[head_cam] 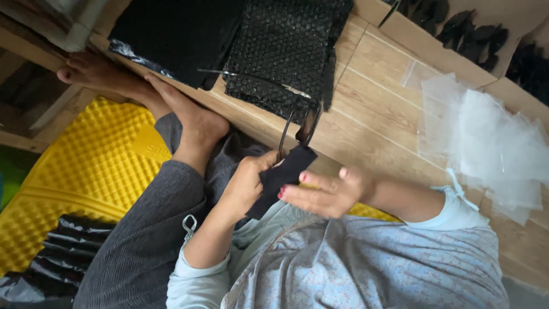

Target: The person is cleaning sunglasses with a cloth, using a small tool to adjust the frames, and then packaging them into individual plastic bags.

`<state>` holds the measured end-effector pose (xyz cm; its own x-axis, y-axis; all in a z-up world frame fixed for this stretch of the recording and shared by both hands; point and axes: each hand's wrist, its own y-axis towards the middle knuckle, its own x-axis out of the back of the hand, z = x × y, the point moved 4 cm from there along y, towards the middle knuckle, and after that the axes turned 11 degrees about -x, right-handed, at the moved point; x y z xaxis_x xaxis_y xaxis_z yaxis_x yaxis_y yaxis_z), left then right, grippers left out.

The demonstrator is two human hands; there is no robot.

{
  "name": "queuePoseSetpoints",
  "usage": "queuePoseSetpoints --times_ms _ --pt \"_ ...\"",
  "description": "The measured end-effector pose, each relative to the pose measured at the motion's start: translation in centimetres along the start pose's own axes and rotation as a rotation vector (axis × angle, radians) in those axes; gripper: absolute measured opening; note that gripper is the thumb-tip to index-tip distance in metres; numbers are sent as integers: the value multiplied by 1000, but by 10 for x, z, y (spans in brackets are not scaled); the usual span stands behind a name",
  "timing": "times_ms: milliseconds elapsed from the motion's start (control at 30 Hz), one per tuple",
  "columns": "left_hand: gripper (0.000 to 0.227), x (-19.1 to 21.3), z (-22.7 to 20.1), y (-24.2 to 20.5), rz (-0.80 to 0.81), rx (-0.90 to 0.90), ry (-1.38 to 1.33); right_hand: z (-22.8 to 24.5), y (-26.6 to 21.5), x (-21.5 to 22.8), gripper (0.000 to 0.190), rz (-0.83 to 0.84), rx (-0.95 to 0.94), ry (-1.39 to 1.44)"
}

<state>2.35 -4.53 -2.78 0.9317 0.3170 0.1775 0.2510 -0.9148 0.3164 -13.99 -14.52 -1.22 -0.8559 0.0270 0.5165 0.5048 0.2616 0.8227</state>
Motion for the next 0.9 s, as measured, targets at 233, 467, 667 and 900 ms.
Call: queuePoseSetpoints --times_ms 233,467,667,900 --pt "22 -2 -14 7 13 -103 -85 -13 4 4 30 68 -51 -111" --pt "40 -7 -13 -13 123 44 41 -56 -9 13 35 15 0 -196" --pt "39 -19 -34 -22 154 70 86 -58 50 51 37 66 -152 -99" --pt "41 -34 -32 -52 49 -100 -118 9 43 68 31 -26 -76 130"
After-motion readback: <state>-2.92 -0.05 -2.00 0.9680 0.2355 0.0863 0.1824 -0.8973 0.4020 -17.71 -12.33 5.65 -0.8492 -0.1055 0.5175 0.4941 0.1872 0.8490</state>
